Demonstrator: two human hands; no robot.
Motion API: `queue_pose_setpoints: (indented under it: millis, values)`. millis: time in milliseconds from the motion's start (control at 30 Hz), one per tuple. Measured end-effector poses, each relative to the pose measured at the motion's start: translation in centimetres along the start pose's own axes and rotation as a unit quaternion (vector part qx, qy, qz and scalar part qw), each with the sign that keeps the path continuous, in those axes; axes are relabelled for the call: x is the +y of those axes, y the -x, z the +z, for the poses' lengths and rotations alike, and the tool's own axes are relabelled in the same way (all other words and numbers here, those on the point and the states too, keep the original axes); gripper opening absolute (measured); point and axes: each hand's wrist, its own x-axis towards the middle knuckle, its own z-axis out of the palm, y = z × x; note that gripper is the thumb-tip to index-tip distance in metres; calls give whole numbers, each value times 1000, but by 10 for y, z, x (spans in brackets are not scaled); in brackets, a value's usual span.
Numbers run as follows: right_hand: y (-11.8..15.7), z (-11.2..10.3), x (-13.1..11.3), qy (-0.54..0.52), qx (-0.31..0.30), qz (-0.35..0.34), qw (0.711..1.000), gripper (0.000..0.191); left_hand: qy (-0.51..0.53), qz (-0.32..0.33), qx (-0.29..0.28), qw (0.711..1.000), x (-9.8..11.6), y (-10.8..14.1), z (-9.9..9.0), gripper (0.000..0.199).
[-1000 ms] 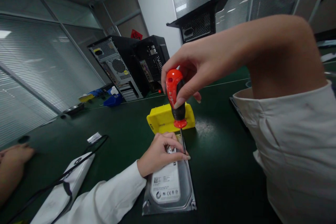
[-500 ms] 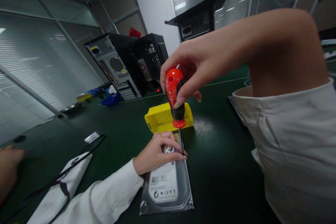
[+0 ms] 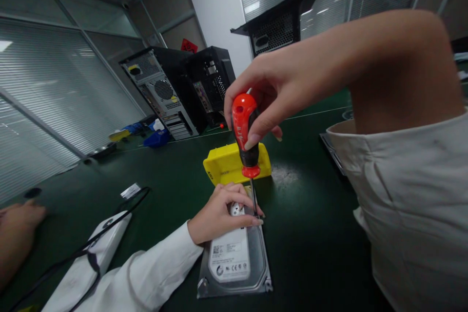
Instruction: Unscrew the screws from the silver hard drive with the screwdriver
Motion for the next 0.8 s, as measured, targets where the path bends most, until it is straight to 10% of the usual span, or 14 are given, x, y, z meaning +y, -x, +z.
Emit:
queue_pose_setpoints:
  millis: [800]
  values:
    - [3,-2,-5,-7,3,-19,1000,48,78,46,-46,995,-19,5,-11,17]
